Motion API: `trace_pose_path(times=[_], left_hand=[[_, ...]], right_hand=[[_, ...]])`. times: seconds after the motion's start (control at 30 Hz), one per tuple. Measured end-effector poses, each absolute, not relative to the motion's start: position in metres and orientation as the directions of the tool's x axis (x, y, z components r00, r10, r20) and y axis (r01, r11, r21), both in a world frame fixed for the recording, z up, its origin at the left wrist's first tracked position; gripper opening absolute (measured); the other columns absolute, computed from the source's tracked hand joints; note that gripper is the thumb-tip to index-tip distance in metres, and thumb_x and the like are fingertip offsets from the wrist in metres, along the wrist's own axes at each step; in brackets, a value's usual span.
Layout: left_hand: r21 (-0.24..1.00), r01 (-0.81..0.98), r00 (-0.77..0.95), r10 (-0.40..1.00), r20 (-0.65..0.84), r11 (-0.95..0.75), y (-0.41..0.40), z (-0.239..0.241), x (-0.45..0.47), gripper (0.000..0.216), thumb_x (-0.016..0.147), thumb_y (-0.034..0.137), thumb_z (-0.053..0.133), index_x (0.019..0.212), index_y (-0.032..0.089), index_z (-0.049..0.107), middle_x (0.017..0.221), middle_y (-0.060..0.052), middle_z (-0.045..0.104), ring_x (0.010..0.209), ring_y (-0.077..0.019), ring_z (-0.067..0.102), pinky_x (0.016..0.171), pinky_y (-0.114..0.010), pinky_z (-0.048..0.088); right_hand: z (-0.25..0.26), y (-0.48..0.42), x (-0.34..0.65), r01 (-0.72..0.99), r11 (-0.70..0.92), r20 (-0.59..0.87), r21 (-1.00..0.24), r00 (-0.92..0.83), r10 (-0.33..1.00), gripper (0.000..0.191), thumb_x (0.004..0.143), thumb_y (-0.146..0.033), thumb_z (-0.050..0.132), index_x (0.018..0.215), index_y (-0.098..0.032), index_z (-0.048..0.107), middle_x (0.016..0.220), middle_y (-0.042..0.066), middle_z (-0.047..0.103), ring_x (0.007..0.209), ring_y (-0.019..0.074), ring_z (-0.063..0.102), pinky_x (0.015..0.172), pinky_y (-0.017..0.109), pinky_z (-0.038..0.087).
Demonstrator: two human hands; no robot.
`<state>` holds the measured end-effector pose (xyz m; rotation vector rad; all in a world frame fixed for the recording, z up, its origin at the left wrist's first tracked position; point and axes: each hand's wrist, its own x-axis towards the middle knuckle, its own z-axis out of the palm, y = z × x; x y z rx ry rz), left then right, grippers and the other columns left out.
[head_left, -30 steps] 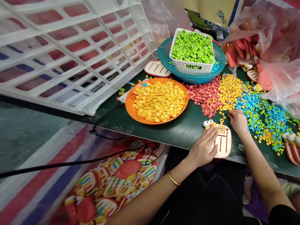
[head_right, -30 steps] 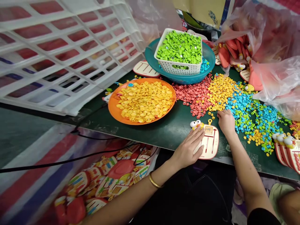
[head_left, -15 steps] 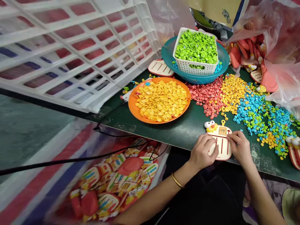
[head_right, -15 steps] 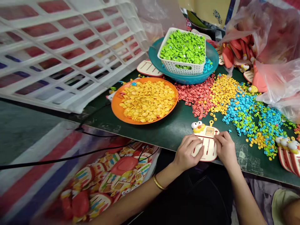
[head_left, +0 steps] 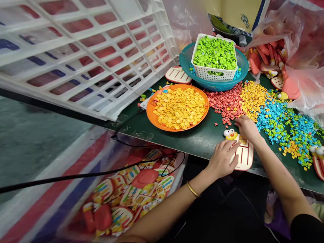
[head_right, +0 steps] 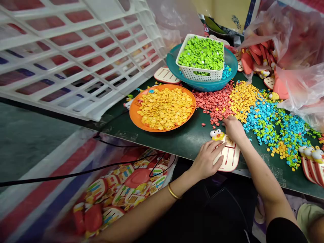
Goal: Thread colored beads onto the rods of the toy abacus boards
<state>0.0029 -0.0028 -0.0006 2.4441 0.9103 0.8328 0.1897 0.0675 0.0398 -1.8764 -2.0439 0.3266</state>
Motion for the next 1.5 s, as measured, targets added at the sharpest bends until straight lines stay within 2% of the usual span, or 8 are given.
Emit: trace_pose_path(times=[0.17, 0.3, 0.4, 0.7, 0.97, 1.17, 1.37, 1.5], left_hand=[[0.620, 0.391, 0.516, 0.720, 0.463, -0.680, -0.002, -0.003, 0.003, 0.040, 0.091, 0.028, 0.054, 0.128, 0.014, 0.055, 0.122, -0.014, 0.059, 0.116, -0.0288, 0.051, 0.103, -0.047, 0.045], [0.625, 0.440, 0.459, 0.760, 0.460, -0.644, -0.002, -0.004, 0.006, 0.027, 0.088, 0.030, 0.058, 0.111, 0.015, 0.055, 0.110, -0.013, 0.058, 0.107, -0.0288, 0.051, 0.095, -0.048, 0.048], [0.629, 0.482, 0.405, 0.791, 0.458, -0.610, -0.002, -0.004, 0.007, 0.018, 0.087, 0.029, 0.059, 0.098, 0.018, 0.052, 0.100, -0.011, 0.056, 0.098, -0.0269, 0.051, 0.087, -0.045, 0.049], [0.625, 0.478, 0.480, 0.780, 0.402, -0.617, -0.004, -0.002, 0.010, 0.016, 0.090, 0.032, 0.057, 0.081, 0.020, 0.051, 0.089, -0.007, 0.055, 0.095, -0.0254, 0.050, 0.085, -0.041, 0.047], [0.487, 0.485, 0.627, 0.677, 0.385, -0.726, -0.007, 0.000, 0.007, 0.029, 0.096, 0.026, 0.048, 0.120, 0.022, 0.064, 0.123, -0.008, 0.065, 0.122, -0.0281, 0.049, 0.096, -0.044, 0.041], [0.545, 0.429, 0.632, 0.671, 0.388, -0.720, -0.004, -0.002, 0.005, 0.044, 0.094, 0.024, 0.048, 0.137, 0.018, 0.055, 0.136, -0.012, 0.059, 0.124, -0.0290, 0.049, 0.098, -0.045, 0.045], [0.602, 0.450, 0.510, 0.743, 0.434, -0.660, -0.002, -0.001, 0.008, 0.040, 0.091, 0.026, 0.051, 0.128, 0.013, 0.056, 0.121, -0.016, 0.057, 0.115, -0.0299, 0.050, 0.100, -0.047, 0.046], [0.600, 0.503, 0.457, 0.781, 0.427, -0.622, -0.003, -0.002, 0.010, 0.024, 0.089, 0.029, 0.054, 0.108, 0.014, 0.057, 0.105, -0.013, 0.057, 0.104, -0.0293, 0.050, 0.092, -0.047, 0.048]], right_hand=[[0.036, -0.004, 0.209, 0.723, -0.018, 0.187, -0.691, 0.202, 0.961, 0.024, 0.092, -0.036, 0.056, 0.089, -0.021, 0.075, 0.091, 0.007, 0.063, 0.086, 0.0196, 0.060, 0.078, 0.032, 0.049], [0.017, -0.024, 0.203, 0.599, -0.149, 0.174, -0.786, 0.446, 0.878, 0.020, 0.085, -0.036, 0.062, 0.083, -0.019, 0.071, 0.084, 0.004, 0.056, 0.072, 0.0162, 0.055, 0.065, 0.030, 0.047], [0.012, -0.029, 0.196, 0.600, -0.133, 0.191, -0.789, 0.446, 0.874, 0.017, 0.086, -0.032, 0.062, 0.078, -0.019, 0.068, 0.080, 0.002, 0.056, 0.071, 0.0160, 0.055, 0.065, 0.029, 0.047], [0.041, -0.001, 0.167, 0.738, 0.131, 0.238, -0.662, 0.041, 0.970, 0.019, 0.093, -0.025, 0.055, 0.087, -0.022, 0.073, 0.089, 0.005, 0.067, 0.084, 0.0171, 0.065, 0.078, 0.028, 0.052], [0.072, 0.085, 0.119, 0.986, -0.097, -0.156, -0.138, 0.075, 0.985, 0.022, 0.091, -0.022, 0.055, 0.092, -0.017, 0.076, 0.092, 0.014, 0.074, 0.089, 0.0240, 0.068, 0.073, 0.030, 0.048], [0.052, 0.002, 0.183, 0.926, -0.051, 0.300, -0.374, 0.172, 0.938, 0.029, 0.097, -0.030, 0.048, 0.093, -0.021, 0.076, 0.092, 0.009, 0.071, 0.082, 0.0191, 0.064, 0.072, 0.028, 0.047], [0.021, -0.046, 0.206, 0.902, 0.030, 0.284, -0.431, 0.104, 0.953, 0.030, 0.096, -0.022, 0.044, 0.095, -0.024, 0.074, 0.095, 0.009, 0.067, 0.091, 0.0218, 0.060, 0.080, 0.033, 0.050], [0.021, -0.051, 0.196, 0.806, 0.062, 0.260, -0.588, 0.116, 0.959, 0.025, 0.096, -0.026, 0.047, 0.094, -0.025, 0.072, 0.093, 0.007, 0.065, 0.090, 0.0202, 0.063, 0.082, 0.033, 0.053]])
